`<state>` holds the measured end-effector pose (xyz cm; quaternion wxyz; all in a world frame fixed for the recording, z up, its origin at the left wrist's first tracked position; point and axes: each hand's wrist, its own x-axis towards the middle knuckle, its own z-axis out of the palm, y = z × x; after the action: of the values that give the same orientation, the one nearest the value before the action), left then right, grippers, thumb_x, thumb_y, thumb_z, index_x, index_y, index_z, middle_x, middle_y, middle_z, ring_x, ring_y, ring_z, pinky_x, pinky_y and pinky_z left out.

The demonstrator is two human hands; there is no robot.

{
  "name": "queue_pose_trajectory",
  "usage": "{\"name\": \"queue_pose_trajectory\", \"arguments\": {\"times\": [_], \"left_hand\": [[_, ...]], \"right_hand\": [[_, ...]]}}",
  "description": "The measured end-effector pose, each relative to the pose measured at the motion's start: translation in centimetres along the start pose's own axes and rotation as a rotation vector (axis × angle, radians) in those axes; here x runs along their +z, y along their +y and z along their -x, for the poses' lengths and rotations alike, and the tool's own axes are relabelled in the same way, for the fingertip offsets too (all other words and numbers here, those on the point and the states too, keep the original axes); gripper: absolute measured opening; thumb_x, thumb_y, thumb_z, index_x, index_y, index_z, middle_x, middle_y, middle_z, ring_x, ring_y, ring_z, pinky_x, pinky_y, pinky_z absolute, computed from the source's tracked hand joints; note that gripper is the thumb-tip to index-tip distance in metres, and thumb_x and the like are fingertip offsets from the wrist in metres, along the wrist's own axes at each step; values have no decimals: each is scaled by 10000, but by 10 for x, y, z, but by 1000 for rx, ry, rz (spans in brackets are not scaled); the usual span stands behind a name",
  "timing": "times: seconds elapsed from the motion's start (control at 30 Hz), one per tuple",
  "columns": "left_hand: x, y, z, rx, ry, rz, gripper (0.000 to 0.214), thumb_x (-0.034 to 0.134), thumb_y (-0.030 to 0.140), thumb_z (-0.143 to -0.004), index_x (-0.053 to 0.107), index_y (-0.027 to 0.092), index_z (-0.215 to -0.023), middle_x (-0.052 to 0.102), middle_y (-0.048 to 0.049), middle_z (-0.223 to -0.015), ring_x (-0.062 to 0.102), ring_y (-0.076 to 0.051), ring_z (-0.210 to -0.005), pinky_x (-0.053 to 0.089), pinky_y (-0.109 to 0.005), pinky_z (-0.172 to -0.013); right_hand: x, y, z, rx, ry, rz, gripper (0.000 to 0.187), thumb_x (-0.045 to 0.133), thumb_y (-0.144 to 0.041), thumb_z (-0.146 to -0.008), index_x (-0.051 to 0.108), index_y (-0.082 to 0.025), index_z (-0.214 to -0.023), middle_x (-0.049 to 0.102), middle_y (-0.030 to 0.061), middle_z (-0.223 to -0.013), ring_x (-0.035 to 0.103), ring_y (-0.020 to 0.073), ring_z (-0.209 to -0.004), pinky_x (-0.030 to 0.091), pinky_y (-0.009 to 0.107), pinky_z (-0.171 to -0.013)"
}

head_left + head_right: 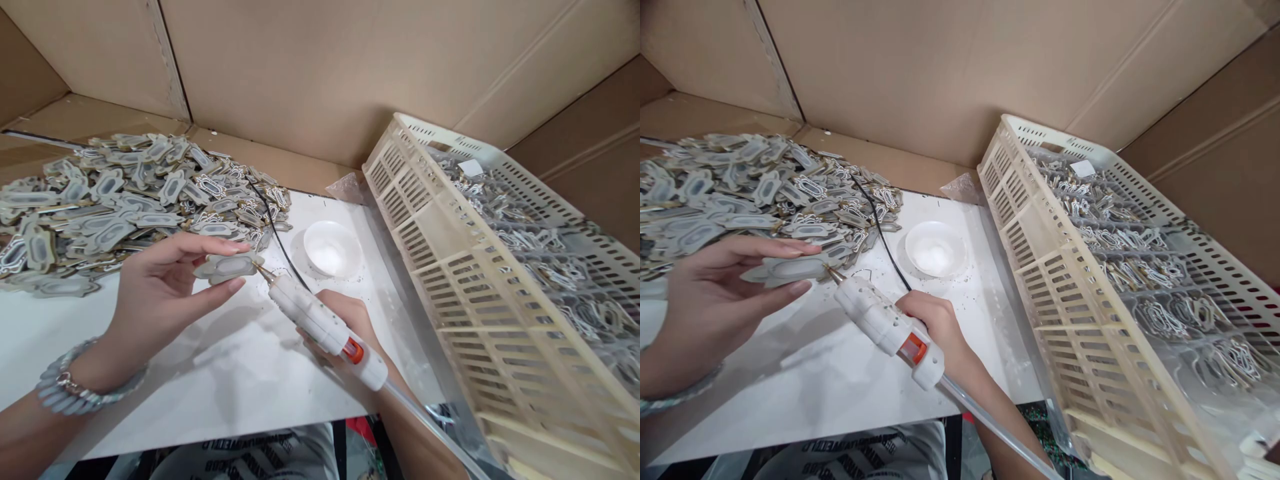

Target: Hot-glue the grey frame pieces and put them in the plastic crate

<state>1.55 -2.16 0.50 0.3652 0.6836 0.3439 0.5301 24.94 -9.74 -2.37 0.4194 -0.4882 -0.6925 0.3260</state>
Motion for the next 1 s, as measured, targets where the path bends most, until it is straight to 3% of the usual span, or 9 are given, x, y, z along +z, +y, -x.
{"name": "queue_pose_trajectory", "arguments": {"times": [0.43,0.67,1.0], "left_hand": [[-1,0,1,126,-16,-53,328,762,86,-790,732,333,-1003,780,46,-1033,728,-164,-1018,640,-377,-951],[0,-2,2,182,-2,-96,322,774,104,-795,733,337,-1015,778,11,-1006,723,-210,-1014,631,-460,-942],[0,-2,2,177,-2,-97,323,772,114,-803,734,341,-1029,777,18,-1026,719,-196,-1024,620,-416,-942]], "right_hand": [[0,2,1,10,-16,1,215,610,-172,-770,458,-226,-628,454,-56,-600,393,96,-506,341,243,-520],[-2,0,-1,-1,-26,-24,137,556,-154,-729,476,-227,-645,500,-43,-611,472,112,-530,374,244,-529],[-1,0,1,67,-11,-54,114,588,-131,-738,548,-208,-664,539,-40,-634,508,112,-555,388,249,-569]]}}
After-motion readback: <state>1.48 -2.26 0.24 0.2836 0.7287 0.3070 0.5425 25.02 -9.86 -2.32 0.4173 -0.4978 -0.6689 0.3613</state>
